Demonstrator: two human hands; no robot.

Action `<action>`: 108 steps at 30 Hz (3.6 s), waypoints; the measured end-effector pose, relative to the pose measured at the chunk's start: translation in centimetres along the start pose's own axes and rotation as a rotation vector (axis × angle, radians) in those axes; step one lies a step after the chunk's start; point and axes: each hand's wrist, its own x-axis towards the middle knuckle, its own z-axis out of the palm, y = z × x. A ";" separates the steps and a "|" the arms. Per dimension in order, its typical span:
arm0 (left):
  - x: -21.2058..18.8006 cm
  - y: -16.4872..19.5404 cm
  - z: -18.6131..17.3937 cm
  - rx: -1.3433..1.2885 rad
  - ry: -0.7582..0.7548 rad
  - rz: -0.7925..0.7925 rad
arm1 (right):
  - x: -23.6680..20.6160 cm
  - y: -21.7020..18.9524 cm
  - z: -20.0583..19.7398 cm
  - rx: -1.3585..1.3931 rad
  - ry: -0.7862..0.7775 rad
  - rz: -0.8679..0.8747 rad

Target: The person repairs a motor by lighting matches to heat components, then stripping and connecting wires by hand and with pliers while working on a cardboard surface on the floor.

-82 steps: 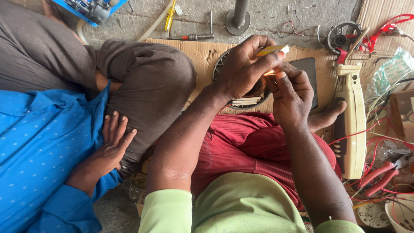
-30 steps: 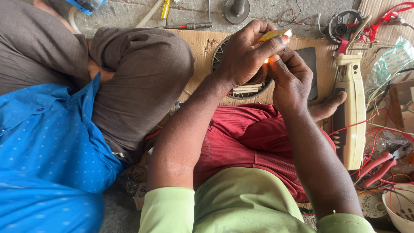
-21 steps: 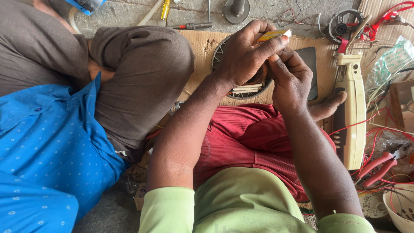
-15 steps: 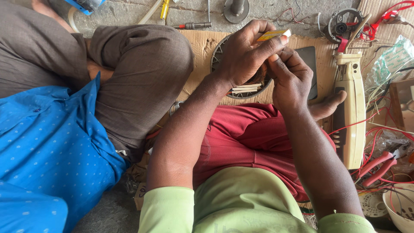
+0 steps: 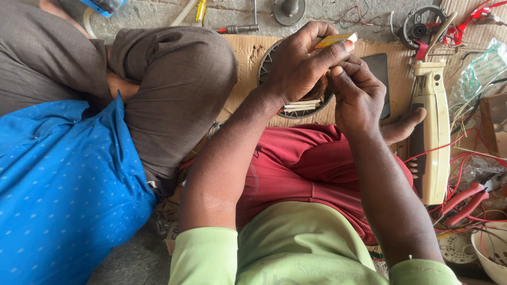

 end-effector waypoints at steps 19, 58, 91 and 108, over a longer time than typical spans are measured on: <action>0.2 -0.1 0.1 0.121 0.039 0.043 | -0.3 0.1 -0.1 0.161 -0.002 0.115; -0.1 -0.8 -0.2 0.201 0.035 0.061 | -0.3 1.1 -0.4 0.119 -0.013 0.067; -0.5 -1.7 -0.1 0.069 0.011 0.014 | -0.4 1.2 -0.2 0.057 0.027 0.102; -1.0 -1.9 -0.1 0.146 0.025 0.029 | -1.0 1.5 0.1 0.168 0.019 0.127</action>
